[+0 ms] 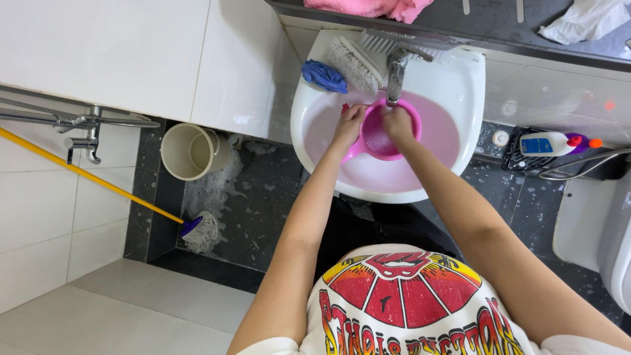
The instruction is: The person scrubs the dark tiled bathroom floor with a white sponge, focusing on the area around the toilet and the baseboard. They then rinse the sponge in a pink scoop at the sink and use a mop to clean the floor.
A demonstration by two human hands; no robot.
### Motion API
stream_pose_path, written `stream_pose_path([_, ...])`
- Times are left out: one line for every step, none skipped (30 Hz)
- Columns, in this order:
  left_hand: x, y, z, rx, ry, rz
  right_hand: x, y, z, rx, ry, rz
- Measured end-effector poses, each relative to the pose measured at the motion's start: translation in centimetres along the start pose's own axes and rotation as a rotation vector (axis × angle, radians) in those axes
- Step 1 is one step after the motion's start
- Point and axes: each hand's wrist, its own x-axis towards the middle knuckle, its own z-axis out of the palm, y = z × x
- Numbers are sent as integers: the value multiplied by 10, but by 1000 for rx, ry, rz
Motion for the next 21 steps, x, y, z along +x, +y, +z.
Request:
stream_pose_path([-3,8,2,59,-3,35,-4,7,13,-46,-12,-87])
stream_pose_path([-4,17,4,118,-3,74,-7,13,26,-92,-23,-178])
stream_pose_path([-1,18,3,118,-3,75,-18,8,23,-92,-22,-179])
stream_pose_path([0,17,3,119,-8,50,-31,5,19,-144,-99,-316])
stream_pose_path([0,17,3,120,-13,24,-45,3,16,-196,-176,-453])
stream_pose_path([0,18,3,119,-14,28,-42,3,9,-198,-173,-454])
stream_pose_path([0,19,3,145,-15,42,-39,3,2,-325,-217,-468])
stream_pose_path([-2,20,2,171,-15,52,-39,4,-3,-450,-265,-477])
stream_pose_path([1,18,4,171,-16,50,-20,30,4,-450,-266,-476])
stream_pose_path([3,15,6,160,-28,52,-1,56,12,-520,-107,-546])
stream_pose_path([5,12,8,150,-39,54,18,83,19,-589,53,-614])
stream_pose_path([6,17,9,150,-37,56,25,80,23,-588,54,-617])
stream_pose_path([7,22,9,205,-23,62,31,76,27,-503,78,-538])
stream_pose_path([4,25,11,258,-12,62,33,77,32,-419,98,-454])
stream_pose_path([5,16,11,257,-12,59,37,84,39,-419,95,-452])
stream_pose_path([9,8,11,207,3,46,44,88,47,-164,-109,-229])
stream_pose_path([13,1,10,157,17,33,50,93,54,93,-306,-1])
stream_pose_path([16,-7,9,157,17,35,39,74,48,93,-305,-2])
stream_pose_path([20,-14,7,98,44,-27,29,56,42,320,-296,35])
stream_pose_path([23,-23,7,38,72,-89,18,38,35,545,-286,74])
stream_pose_path([22,-10,4,37,72,-89,1,18,31,545,-285,74])
